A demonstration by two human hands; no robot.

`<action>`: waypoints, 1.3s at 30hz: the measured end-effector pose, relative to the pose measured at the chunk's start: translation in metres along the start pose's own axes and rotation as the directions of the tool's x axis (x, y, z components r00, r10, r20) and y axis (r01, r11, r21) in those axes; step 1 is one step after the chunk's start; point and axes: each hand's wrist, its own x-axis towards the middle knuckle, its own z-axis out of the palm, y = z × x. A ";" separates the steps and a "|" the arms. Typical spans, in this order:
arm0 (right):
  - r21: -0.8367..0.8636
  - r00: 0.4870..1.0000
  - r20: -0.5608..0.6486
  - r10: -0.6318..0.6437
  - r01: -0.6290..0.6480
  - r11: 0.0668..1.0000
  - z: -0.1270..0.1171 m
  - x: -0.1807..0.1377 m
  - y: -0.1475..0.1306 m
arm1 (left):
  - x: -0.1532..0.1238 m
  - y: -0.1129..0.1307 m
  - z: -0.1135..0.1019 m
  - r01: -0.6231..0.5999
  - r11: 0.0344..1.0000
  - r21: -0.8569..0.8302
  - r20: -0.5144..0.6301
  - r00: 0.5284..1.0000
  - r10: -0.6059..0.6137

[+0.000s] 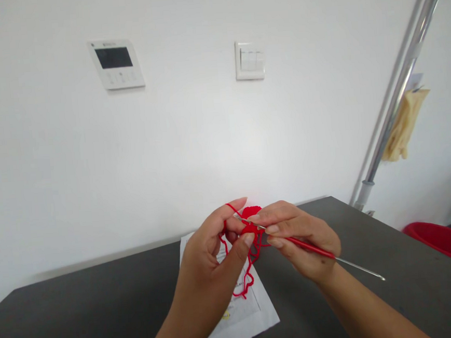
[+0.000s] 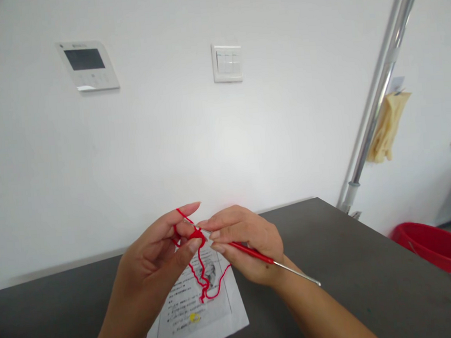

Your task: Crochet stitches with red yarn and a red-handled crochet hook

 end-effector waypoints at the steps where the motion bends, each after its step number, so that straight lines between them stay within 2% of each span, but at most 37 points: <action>1: 0.002 1.000 0.007 0.001 -0.001 1.000 0.000 0.000 0.000 | 0.000 0.000 0.000 -0.022 0.999 0.023 -0.001 1.000 0.022; 7: 0.024 1.000 0.001 -0.022 0.022 0.999 -0.001 0.003 0.001 | -0.001 -0.002 -0.004 -0.129 0.982 0.141 -0.036 0.990 0.135; 17: 0.077 1.000 0.004 0.030 -0.031 0.997 0.000 0.001 0.002 | -0.002 0.003 -0.002 -0.117 0.983 0.140 -0.086 0.988 0.130; 22: 0.078 0.998 -0.006 0.058 -0.057 0.995 0.000 -0.001 0.001 | -0.002 0.011 0.004 -0.049 0.998 0.046 -0.177 0.983 0.057; 28: 0.075 0.997 -0.014 0.078 -0.076 0.994 0.001 -0.003 0.001 | 0.000 0.013 0.005 0.044 0.991 -0.129 -0.150 0.987 -0.064; 35: 0.018 0.999 0.003 0.045 -0.045 0.999 0.006 -0.001 -0.003 | 0.001 0.012 0.012 0.070 0.977 -0.203 -0.157 0.982 -0.103; 39: -0.040 0.986 -0.086 0.141 -0.144 0.989 0.014 0.001 -0.009 | 0.001 0.009 0.018 0.052 0.971 -0.235 -0.175 0.980 -0.095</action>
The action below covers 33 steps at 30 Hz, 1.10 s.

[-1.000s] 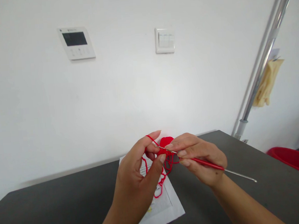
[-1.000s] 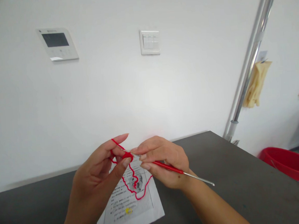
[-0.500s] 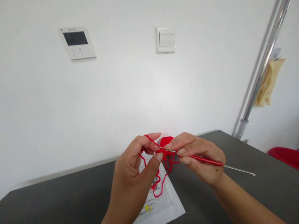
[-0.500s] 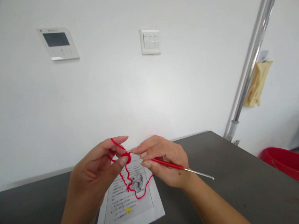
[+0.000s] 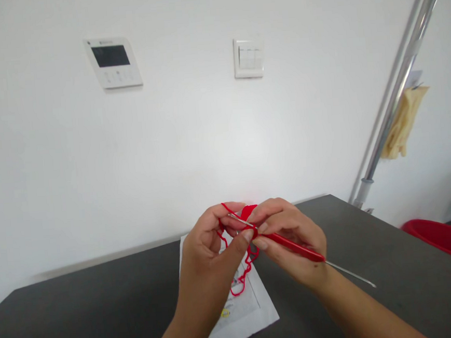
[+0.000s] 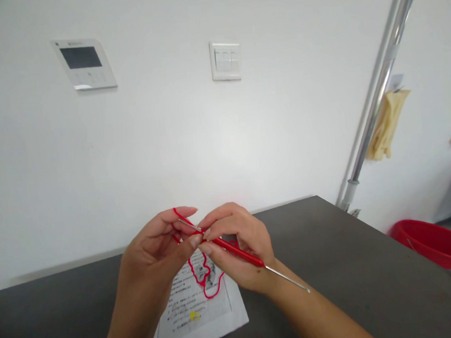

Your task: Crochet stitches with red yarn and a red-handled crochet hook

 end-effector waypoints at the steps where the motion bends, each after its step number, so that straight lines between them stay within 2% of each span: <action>1: 0.008 0.999 -0.025 0.034 -0.034 0.999 0.002 0.000 -0.001 | 0.000 -0.001 0.001 0.001 1.000 -0.017 0.001 1.000 -0.001; 4: 0.084 0.989 -0.071 0.126 -0.120 0.989 0.007 0.000 -0.004 | 0.002 -0.005 0.001 0.009 0.997 -0.079 0.001 1.000 -0.009; 10: 0.183 0.955 -0.077 0.287 -0.270 0.945 0.007 -0.002 -0.005 | 0.007 -0.012 -0.004 0.013 0.991 -0.131 0.002 1.000 -0.013; 17: 0.228 0.924 -0.117 0.363 -0.331 0.916 0.011 -0.003 -0.005 | 0.015 -0.018 -0.010 0.084 0.973 -0.215 0.095 0.993 -0.065; 20: 0.267 0.921 -0.113 0.373 -0.333 0.904 0.012 -0.003 -0.004 | 0.017 -0.015 -0.011 0.156 0.957 -0.245 0.115 0.985 -0.131; 24: 0.358 0.926 -0.082 0.369 -0.318 0.878 0.012 -0.003 0.000 | 0.020 -0.012 -0.008 0.281 0.892 -0.354 0.211 0.953 -0.216; 29: 0.493 0.911 -0.044 0.409 -0.336 0.802 0.012 -0.004 0.006 | 0.021 -0.016 -0.004 0.385 0.805 -0.451 0.310 0.914 -0.263; 33: 0.572 0.887 -0.019 0.461 -0.368 0.733 0.011 -0.005 0.008 | 0.020 -0.020 -0.002 0.414 0.767 -0.490 0.324 0.903 -0.280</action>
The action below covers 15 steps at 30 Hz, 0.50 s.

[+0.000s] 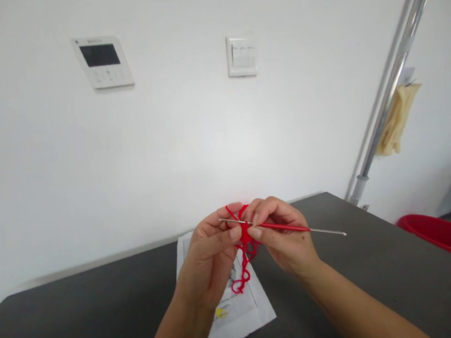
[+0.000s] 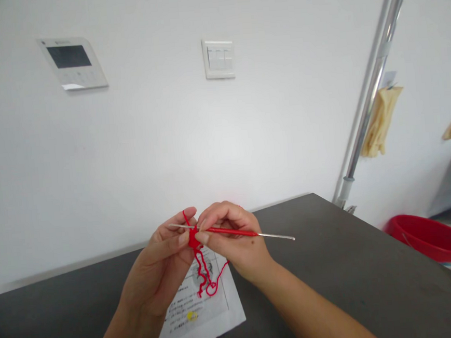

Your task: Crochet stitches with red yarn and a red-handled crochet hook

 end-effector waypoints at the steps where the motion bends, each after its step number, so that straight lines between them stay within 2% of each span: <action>1: 0.010 1.000 -0.001 0.010 -0.010 1.000 -0.001 0.000 0.000 | 0.000 -0.001 0.000 -0.006 1.000 0.003 -0.001 1.000 0.006; 9: 0.003 1.000 0.009 0.029 -0.029 1.000 -0.006 0.002 -0.002 | -0.002 -0.001 -0.003 -0.138 0.979 0.148 0.021 0.990 0.136; 15: -0.017 0.999 -0.016 0.047 -0.047 0.999 -0.004 0.002 -0.002 | -0.004 0.010 -0.005 -0.138 0.967 0.216 0.036 0.990 0.134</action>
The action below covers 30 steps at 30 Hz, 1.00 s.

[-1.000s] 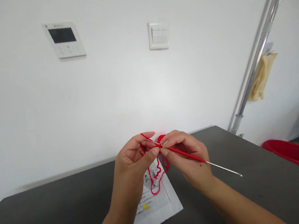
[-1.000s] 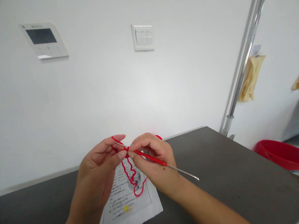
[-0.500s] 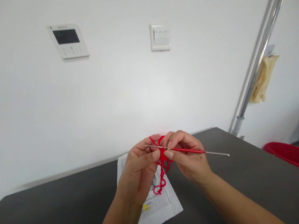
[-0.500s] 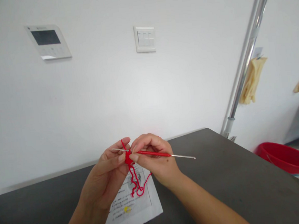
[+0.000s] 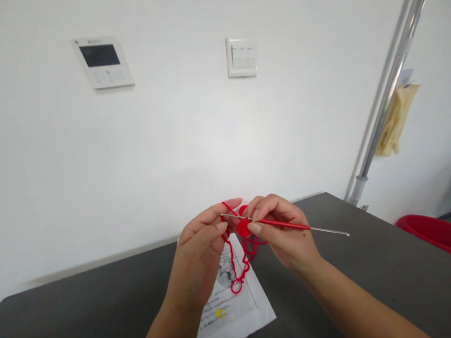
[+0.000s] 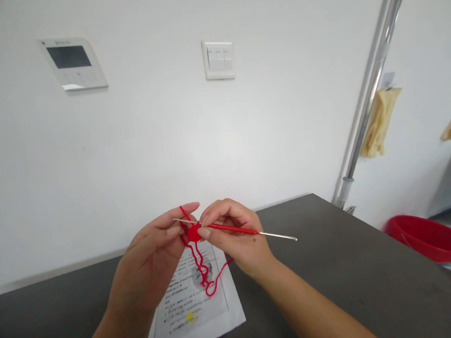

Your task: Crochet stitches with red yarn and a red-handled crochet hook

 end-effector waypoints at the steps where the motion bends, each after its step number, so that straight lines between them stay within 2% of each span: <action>1: -0.009 1.000 -0.004 0.005 -0.005 1.000 0.001 0.000 0.000 | 0.000 0.001 -0.001 0.003 1.000 0.022 -0.009 1.000 -0.003; 9: -0.085 1.000 -0.009 -0.026 0.025 0.996 0.003 -0.001 -0.001 | -0.003 -0.001 -0.005 0.005 0.980 0.198 -0.066 0.998 0.008; 13: -0.093 0.998 0.028 -0.051 0.053 0.994 0.002 -0.001 0.000 | -0.005 0.000 -0.003 -0.013 0.973 0.229 -0.082 0.996 0.033; 17: -0.159 0.984 0.111 -0.140 0.157 0.975 -0.002 -0.001 -0.002 | -0.008 0.002 0.001 -0.047 0.969 0.244 -0.126 0.989 0.080; 19: -0.280 0.960 0.185 -0.208 0.254 0.926 -0.005 -0.002 -0.005 | -0.009 0.003 0.002 -0.071 0.963 0.261 -0.137 0.984 0.109; 22: -0.438 0.899 0.307 -0.312 0.424 0.792 -0.006 -0.001 -0.010 | -0.010 0.005 0.001 -0.088 0.947 0.308 -0.100 0.987 0.124; 26: -0.507 0.801 0.428 -0.418 0.596 0.622 -0.007 0.001 -0.015 | -0.010 0.007 -0.001 -0.101 0.936 0.337 -0.108 0.984 0.145; 30: -0.555 0.727 0.514 -0.455 0.686 0.470 -0.012 0.002 -0.018 | -0.012 0.009 0.001 -0.085 0.932 0.353 -0.126 0.983 0.137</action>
